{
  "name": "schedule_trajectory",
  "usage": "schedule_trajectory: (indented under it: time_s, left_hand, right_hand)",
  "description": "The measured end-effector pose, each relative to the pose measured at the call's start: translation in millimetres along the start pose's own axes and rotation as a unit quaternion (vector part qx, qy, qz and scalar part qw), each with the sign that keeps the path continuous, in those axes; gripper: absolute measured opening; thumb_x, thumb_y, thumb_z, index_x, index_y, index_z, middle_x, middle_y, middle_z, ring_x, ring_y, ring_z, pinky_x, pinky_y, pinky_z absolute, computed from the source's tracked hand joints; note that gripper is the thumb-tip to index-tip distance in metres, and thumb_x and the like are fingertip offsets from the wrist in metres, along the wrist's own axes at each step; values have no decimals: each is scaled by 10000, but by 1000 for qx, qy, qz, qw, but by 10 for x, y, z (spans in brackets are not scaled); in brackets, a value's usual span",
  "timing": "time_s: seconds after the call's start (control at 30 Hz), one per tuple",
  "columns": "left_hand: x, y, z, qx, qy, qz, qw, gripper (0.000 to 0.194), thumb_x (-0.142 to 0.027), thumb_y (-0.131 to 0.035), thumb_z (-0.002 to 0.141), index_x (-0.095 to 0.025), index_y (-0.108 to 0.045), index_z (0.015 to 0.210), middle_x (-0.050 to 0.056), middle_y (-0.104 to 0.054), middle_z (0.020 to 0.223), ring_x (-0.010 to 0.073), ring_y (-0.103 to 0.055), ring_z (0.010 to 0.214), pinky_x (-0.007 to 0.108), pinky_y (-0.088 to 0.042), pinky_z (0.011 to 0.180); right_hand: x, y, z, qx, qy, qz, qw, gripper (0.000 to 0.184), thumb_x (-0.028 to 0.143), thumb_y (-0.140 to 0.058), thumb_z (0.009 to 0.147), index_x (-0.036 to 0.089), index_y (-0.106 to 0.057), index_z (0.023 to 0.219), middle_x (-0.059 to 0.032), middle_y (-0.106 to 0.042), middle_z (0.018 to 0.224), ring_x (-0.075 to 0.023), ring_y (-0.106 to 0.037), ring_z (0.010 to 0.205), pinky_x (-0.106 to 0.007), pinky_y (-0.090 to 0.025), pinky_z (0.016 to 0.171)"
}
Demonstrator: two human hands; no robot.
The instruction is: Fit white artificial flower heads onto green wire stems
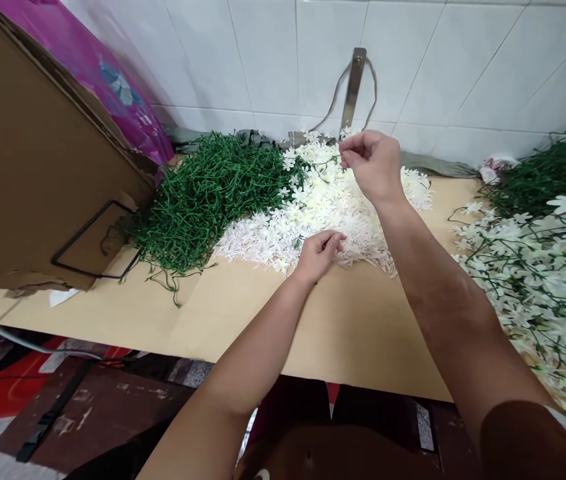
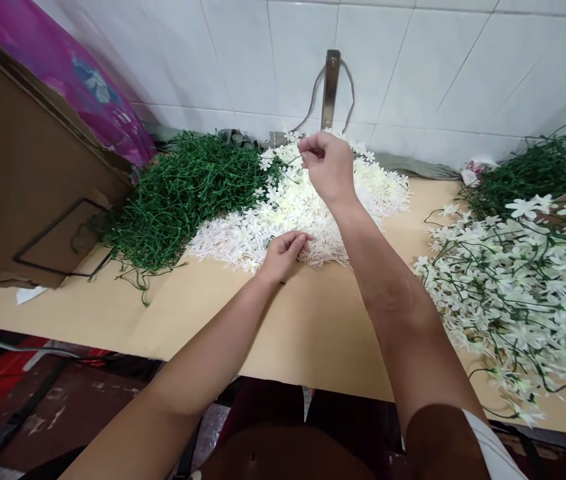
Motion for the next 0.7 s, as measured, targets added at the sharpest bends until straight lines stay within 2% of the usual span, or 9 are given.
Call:
schedule_trajectory:
  time_s: [0.13,0.23,0.33,0.4,0.5,0.57,0.63,0.7]
  left_hand:
    - [-36,39,34,-19,54,-184,981,405,-530,-605,784,-153,-681,909,39,-691,759,80,-538,559,226,-391,539]
    - [-68,54,42,0,106,-260,960,455,-565,-528,838,-160,-686,970,65,-724,825,93,-606,622,213,-423,553]
    - [-94,65,40,21,145,-289,946,541,-602,-385,902,-168,-685,1023,71,-721,835,95,-614,618,214,-452,554]
    - [-99,90,49,13,154,-310,938,575,-619,-345,911,-169,-689,1007,59,-705,793,87,-593,575,216,-461,536]
    - [-96,152,77,-22,148,-340,928,445,-518,-433,926,-154,-689,913,2,-610,620,56,-522,486,191,-447,501]
    - [-97,189,92,-34,144,-346,926,318,-395,-502,924,-139,-675,847,-32,-528,546,39,-471,447,171,-421,472]
    - [-107,217,100,-42,138,-342,929,225,-323,-543,907,-140,-664,857,-40,-519,555,38,-474,458,161,-408,459]
    - [-119,236,100,-55,133,-335,931,187,-315,-572,888,-153,-654,932,-29,-579,627,46,-538,522,161,-437,491]
  right_hand:
    - [112,111,-450,-14,-65,56,996,128,59,-577,760,172,-629,791,-2,-609,748,-104,-610,687,-323,-559,745]
    - [151,185,-719,16,-103,102,989,96,87,-600,743,167,-637,782,-8,-634,760,-102,-611,682,-307,-555,731]
    - [170,242,-857,91,-116,117,982,70,100,-620,726,156,-651,755,-15,-649,739,-105,-608,686,-279,-531,682]
    - [172,275,-888,182,-117,103,971,58,106,-628,725,152,-663,731,-16,-652,711,-107,-599,677,-263,-505,640]
    - [141,346,-885,308,-127,82,939,42,128,-649,731,154,-682,726,-14,-658,691,-103,-590,661,-254,-489,615]
    - [106,396,-868,348,-134,79,925,20,154,-668,735,157,-683,722,-9,-652,671,-97,-583,639,-250,-487,595]
    - [76,423,-849,349,-132,80,924,42,190,-681,746,158,-677,720,-9,-645,666,-95,-583,631,-254,-493,587]
    - [60,421,-830,301,-124,84,942,76,221,-686,760,155,-667,726,-14,-641,679,-98,-590,646,-269,-511,609]
Point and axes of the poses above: each hand's wrist, its own z-axis towards the middle knuckle, its own y-axis out of the back of the hand, x = y × z, the point moved 2 cm from there along z, towards the middle knuckle
